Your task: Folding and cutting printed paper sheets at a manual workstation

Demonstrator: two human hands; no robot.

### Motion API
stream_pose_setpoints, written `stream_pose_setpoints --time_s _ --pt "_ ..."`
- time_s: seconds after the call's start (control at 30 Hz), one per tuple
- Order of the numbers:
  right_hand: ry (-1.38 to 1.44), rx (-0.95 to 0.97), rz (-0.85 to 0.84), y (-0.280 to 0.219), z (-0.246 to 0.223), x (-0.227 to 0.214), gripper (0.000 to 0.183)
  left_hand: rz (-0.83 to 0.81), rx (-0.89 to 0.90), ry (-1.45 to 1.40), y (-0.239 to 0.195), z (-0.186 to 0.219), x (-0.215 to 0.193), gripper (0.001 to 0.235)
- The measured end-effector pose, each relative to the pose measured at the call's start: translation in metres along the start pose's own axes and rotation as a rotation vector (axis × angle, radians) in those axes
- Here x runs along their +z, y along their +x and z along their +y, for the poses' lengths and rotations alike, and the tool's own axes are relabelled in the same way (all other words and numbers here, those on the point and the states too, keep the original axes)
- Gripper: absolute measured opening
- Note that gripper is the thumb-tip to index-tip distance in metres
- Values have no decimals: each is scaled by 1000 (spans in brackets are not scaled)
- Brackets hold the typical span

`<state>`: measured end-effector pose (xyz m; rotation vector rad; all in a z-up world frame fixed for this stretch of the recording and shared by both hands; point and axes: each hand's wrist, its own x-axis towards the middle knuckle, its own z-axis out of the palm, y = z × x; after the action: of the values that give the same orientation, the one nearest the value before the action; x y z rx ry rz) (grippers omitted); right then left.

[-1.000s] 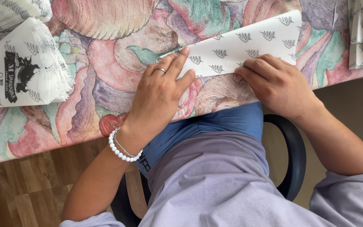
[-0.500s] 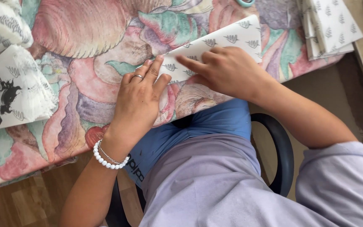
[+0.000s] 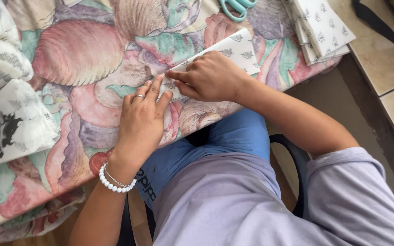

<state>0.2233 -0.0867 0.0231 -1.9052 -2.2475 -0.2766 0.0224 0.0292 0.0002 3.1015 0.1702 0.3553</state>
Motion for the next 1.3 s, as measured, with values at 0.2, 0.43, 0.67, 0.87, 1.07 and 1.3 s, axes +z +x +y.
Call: stream_pose_setpoints --time_s 0.2,0.43,0.67,0.87,1.07,1.3 --pt "52 105 119 -3 -8 -1 40 105 -37 -3 1 6 1 31" --pt "7 173 64 -19 26 11 41 152 17 58 -4 0 9 35" --pt "-10 507 -122 -69 81 0 55 20 22 -57 -3 -6 10 77" --pt "-181 407 54 -85 81 -4 41 -51 50 29 0 -4 11 86" --pt "104 116 273 -92 21 -10 9 -109 34 129 1 9 1 82" --pt "60 90 180 -112 20 2 14 -78 55 26 -1 -1 0 82"
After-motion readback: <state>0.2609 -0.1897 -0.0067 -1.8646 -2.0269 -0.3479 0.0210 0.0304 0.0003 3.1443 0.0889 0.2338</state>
